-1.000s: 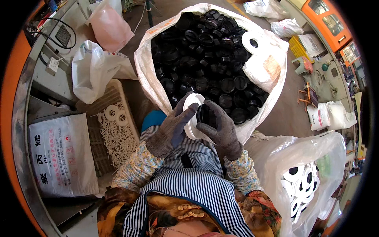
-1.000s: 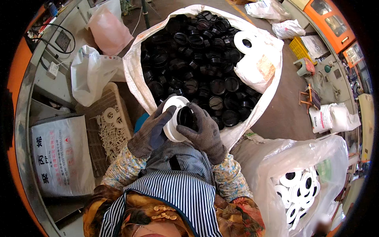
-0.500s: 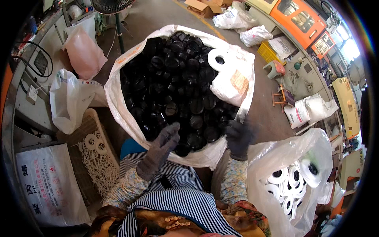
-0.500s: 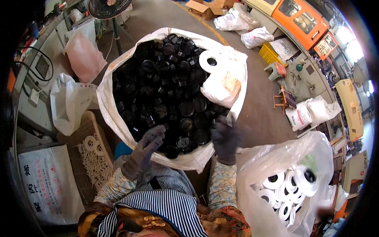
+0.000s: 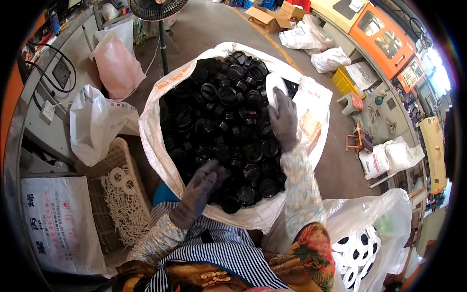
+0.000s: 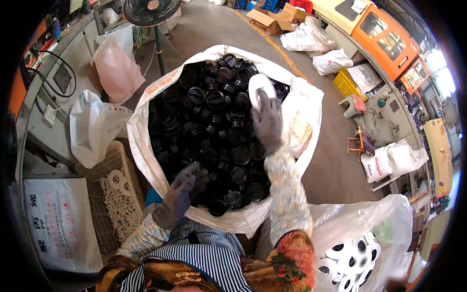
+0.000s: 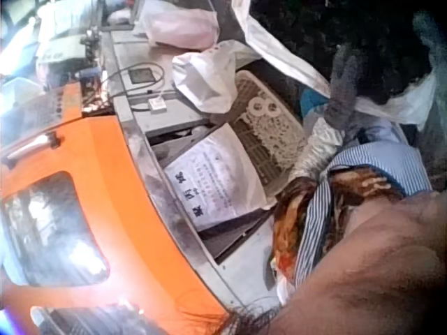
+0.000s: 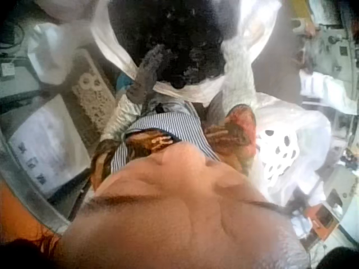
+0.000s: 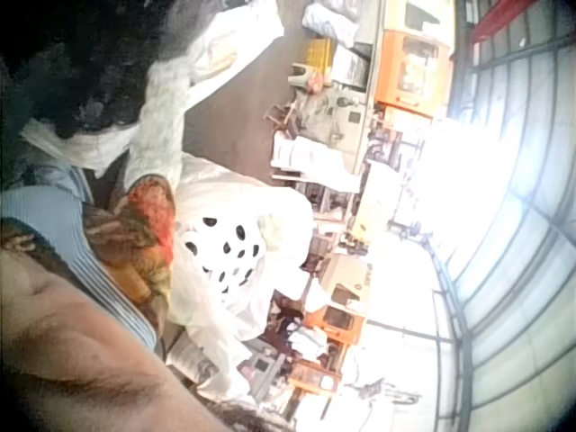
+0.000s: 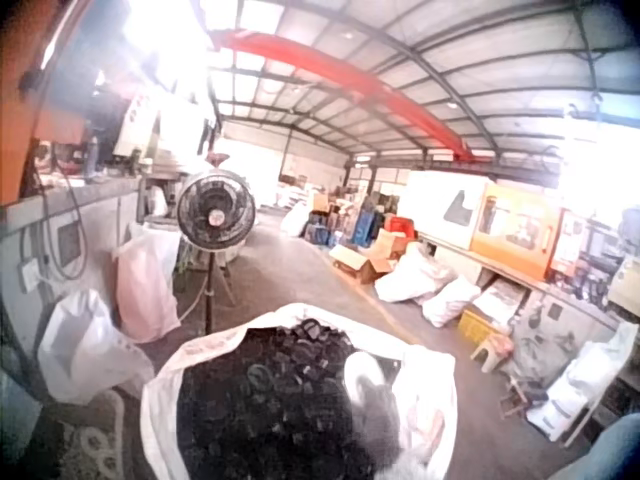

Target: The person repeatedly picks white plastic rings and black plastic caps from a large sack, fits each cap into a ring, and places the assembled units into a nearby plastic bag. The process is continuous and repetitive throughout the clip.

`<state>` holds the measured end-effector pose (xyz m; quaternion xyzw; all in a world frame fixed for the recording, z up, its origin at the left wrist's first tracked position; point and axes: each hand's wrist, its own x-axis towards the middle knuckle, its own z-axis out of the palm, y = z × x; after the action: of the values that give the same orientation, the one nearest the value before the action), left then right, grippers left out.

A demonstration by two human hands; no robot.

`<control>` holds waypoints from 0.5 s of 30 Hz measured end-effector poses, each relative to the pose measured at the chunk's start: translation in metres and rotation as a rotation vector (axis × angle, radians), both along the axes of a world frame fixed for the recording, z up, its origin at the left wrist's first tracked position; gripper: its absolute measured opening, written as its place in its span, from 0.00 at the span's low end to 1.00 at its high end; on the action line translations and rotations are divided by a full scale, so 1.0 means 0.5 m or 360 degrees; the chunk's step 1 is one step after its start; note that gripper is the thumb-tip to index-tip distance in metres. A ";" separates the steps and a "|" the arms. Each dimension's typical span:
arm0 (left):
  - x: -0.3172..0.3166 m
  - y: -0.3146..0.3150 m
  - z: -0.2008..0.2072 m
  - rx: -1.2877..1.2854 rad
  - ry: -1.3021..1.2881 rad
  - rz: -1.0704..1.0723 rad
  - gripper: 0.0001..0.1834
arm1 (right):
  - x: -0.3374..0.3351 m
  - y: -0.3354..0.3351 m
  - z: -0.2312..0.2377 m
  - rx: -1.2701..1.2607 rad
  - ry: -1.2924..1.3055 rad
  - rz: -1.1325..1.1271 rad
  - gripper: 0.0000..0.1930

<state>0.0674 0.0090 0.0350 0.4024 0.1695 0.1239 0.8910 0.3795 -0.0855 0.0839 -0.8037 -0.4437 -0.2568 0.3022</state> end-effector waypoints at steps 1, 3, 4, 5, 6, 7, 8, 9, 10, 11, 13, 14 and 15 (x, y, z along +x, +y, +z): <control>0.015 0.002 -0.004 -0.0067 -0.0133 0.0159 0.28 | -0.053 -0.002 0.002 0.0471 0.0620 0.0525 0.28; 0.046 0.012 -0.014 -0.0282 -0.0371 0.0296 0.30 | -0.162 -0.014 -0.007 0.1046 0.2044 0.1226 0.27; 0.062 0.020 -0.020 -0.0430 -0.0481 0.0271 0.30 | -0.202 -0.033 -0.012 0.1025 0.2558 0.1375 0.27; 0.074 0.026 -0.028 -0.0539 -0.0663 0.0229 0.31 | -0.223 -0.035 -0.024 0.0543 0.2121 0.1220 0.27; 0.074 0.028 -0.035 -0.0298 -0.0506 0.0255 0.29 | -0.235 -0.042 -0.037 0.0216 0.1893 0.1019 0.27; 0.077 0.031 -0.043 -0.0490 -0.0493 0.0242 0.28 | -0.230 -0.046 -0.051 0.0160 0.2470 0.0992 0.27; 0.075 0.034 -0.051 -0.0628 -0.0487 0.0230 0.27 | -0.210 -0.048 -0.061 -0.0185 0.1275 0.0687 0.23; 0.072 0.035 -0.058 -0.0752 -0.0568 0.0201 0.26 | -0.177 -0.052 -0.067 -0.0298 0.0252 0.0378 0.15; 0.067 0.035 -0.065 -0.0743 -0.0445 0.0324 0.24 | -0.144 -0.057 -0.069 -0.0481 -0.0112 0.0103 0.11; 0.063 0.035 -0.070 -0.0732 -0.0330 0.0347 0.23 | -0.117 -0.057 -0.070 -0.0663 -0.0473 -0.0151 0.10; 0.054 0.034 -0.077 -0.0619 -0.0173 0.0423 0.22 | -0.077 -0.043 -0.055 -0.1274 -0.0544 -0.0279 0.12; 0.050 0.033 -0.078 -0.0331 -0.0105 0.0445 0.22 | -0.080 -0.045 -0.044 -0.1143 -0.0635 -0.0267 0.12; 0.042 0.032 -0.079 -0.0182 -0.0079 0.0457 0.22 | -0.095 -0.033 -0.035 -0.1173 -0.0605 -0.0270 0.12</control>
<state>0.0885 0.0251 -0.0043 0.3195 0.2099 0.2503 0.8895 0.3319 -0.1021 0.0664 -0.8299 -0.4861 -0.2485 -0.1149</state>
